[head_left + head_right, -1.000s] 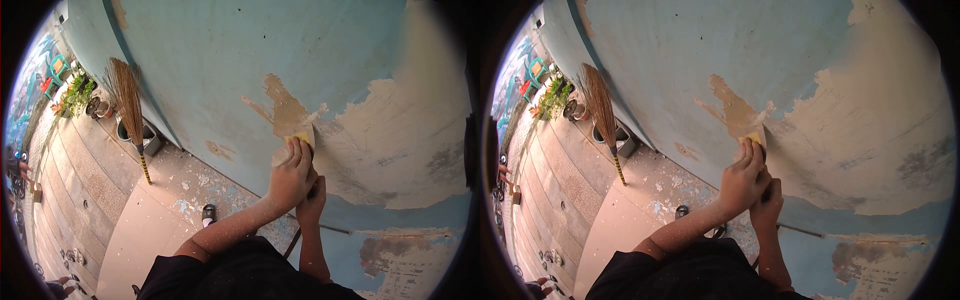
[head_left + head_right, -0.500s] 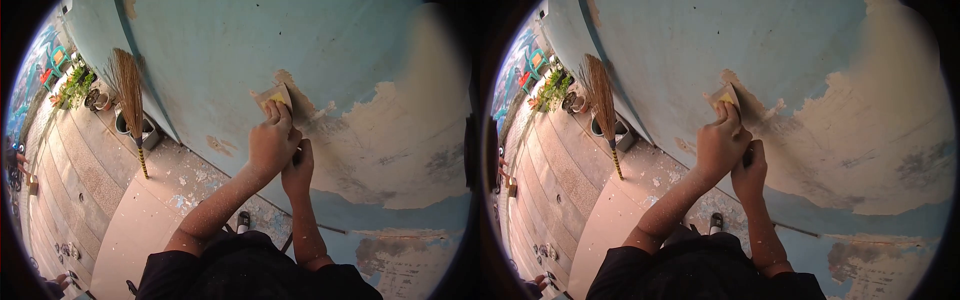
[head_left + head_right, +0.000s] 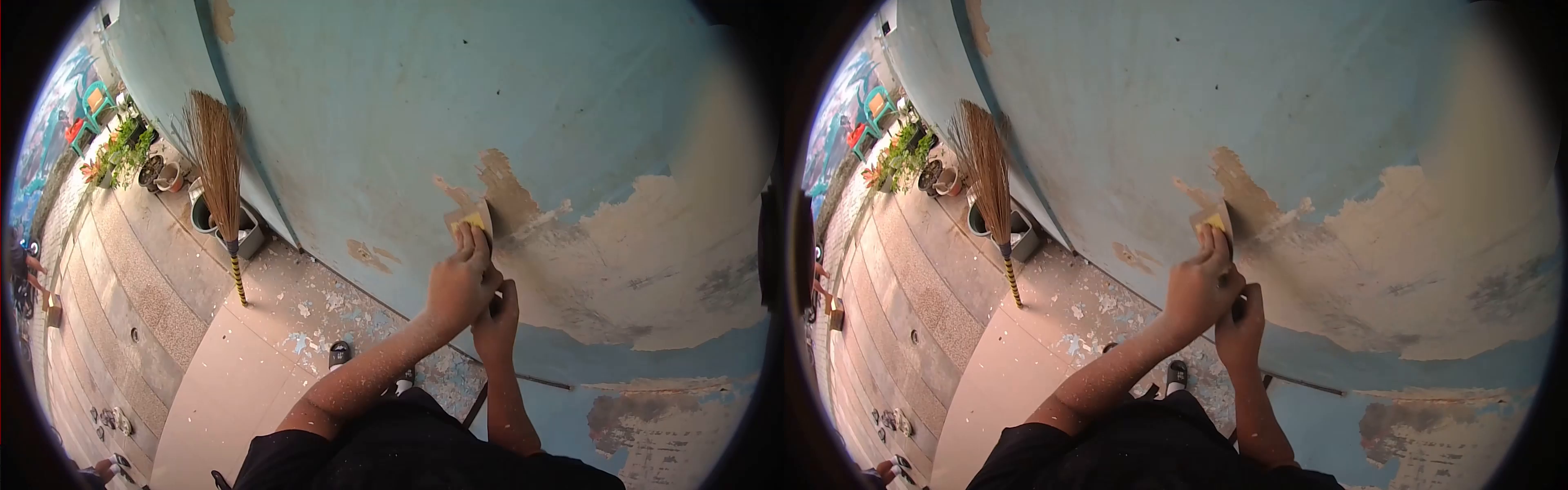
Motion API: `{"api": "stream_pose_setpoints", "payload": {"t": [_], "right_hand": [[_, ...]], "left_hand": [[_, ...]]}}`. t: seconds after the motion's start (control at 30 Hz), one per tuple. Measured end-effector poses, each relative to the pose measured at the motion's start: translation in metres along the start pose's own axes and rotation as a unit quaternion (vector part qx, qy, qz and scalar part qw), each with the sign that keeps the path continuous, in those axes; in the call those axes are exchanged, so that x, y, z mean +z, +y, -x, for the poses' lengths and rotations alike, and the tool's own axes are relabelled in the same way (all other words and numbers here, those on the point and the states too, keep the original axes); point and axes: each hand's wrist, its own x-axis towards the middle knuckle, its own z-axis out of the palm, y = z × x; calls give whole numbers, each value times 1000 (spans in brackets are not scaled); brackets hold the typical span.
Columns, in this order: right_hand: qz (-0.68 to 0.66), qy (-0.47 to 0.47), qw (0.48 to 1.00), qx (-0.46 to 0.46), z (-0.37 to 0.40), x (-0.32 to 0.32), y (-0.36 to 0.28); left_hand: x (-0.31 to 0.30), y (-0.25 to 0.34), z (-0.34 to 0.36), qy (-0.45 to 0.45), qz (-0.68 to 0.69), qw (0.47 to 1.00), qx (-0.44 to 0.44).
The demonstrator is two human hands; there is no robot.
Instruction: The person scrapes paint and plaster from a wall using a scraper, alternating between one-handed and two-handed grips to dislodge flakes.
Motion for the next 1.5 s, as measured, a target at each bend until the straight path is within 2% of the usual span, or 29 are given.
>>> {"api": "stream_pose_setpoints", "payload": {"t": [0.07, 0.1, 0.17, 0.23, 0.33, 0.4, 0.47, 0.5, 0.63, 0.67, 0.73, 0.77, 0.83, 0.87, 0.9, 0.97, 1.1, 1.17, 1.3, 1.33, 1.43, 1.5], "right_hand": [[-1, 25, 1000, 1, 0, 8, 3], [-17, -8, 1000, 3, -21, 24, -2], [-30, -33, 999, 14, -46, 54, -16], [24, -78, 997, 10, -57, 79, -33], [3, -11, 999, 49, 5, 35, 32], [29, 33, 991, 123, 16, 18, 17], [11, 48, 989, 138, 19, 13, 16], [-10, 47, 988, 146, 13, 13, 16], [3, 21, 995, 100, 21, 7, 18], [-5, 42, 994, 105, 31, 3, 15], [-116, 50, 982, 139, 40, -9, 4], [-121, 60, 982, 133, 43, -16, 5], [-34, 94, 991, 91, 49, -24, 3], [-19, 129, 992, -1, 44, -26, 2], [-24, 126, 992, -4, 38, -31, -11], [58, 116, 991, 27, 30, -48, -33], [33, 90, 995, 16, 27, -58, -42], [8, 90, 996, -2, 25, -56, -57], [9, 71, 997, 0, -1, -59, -78], [33, 68, 997, -30, -11, -55, -74], [53, 50, 995, -63, -17, -44, -78], [76, 53, 993, -67, -7, -50, -89]], "left_hand": [[4, -22, -10, 1, -35, 999, -17], [-4, -28, -25, -4, -68, 997, -37], [-57, -42, -74, -25, 20, 993, -111], [-68, -52, -77, -2, 16, 994, -111], [-14, -49, 2, -20, 2, 1000, -22], [2, -44, 9, -29, 12, 999, 13], [-5, -31, -4, -157, 5, 985, -69], [-6, -34, -8, -154, 7, 986, -61], [-15, -30, 8, -137, 74, 987, -43], [-15, -22, 8, -130, 85, 987, -39], [-12, -1, 14, -151, 90, 984, 19], [-13, 8, 18, -157, 87, 982, 57], [-16, 30, 14, -165, 103, 979, 54], [-16, 38, 7, -152, 103, 980, 77], [-17, 45, -2, -137, 102, 980, 97], [-17, 51, -11, -145, 88, 981, 96], [-15, 60, -16, -130, 71, 986, 78], [-27, 77, -22, -63, 85, 987, 119], [-28, 88, -50, -40, 65, 995, 71], [-23, 82, -56, -10, 51, 996, 67], [-31, 77, -59, 5, 50, 998, 30], [-25, 78, -49, 25, 65, 997, 46]]}}
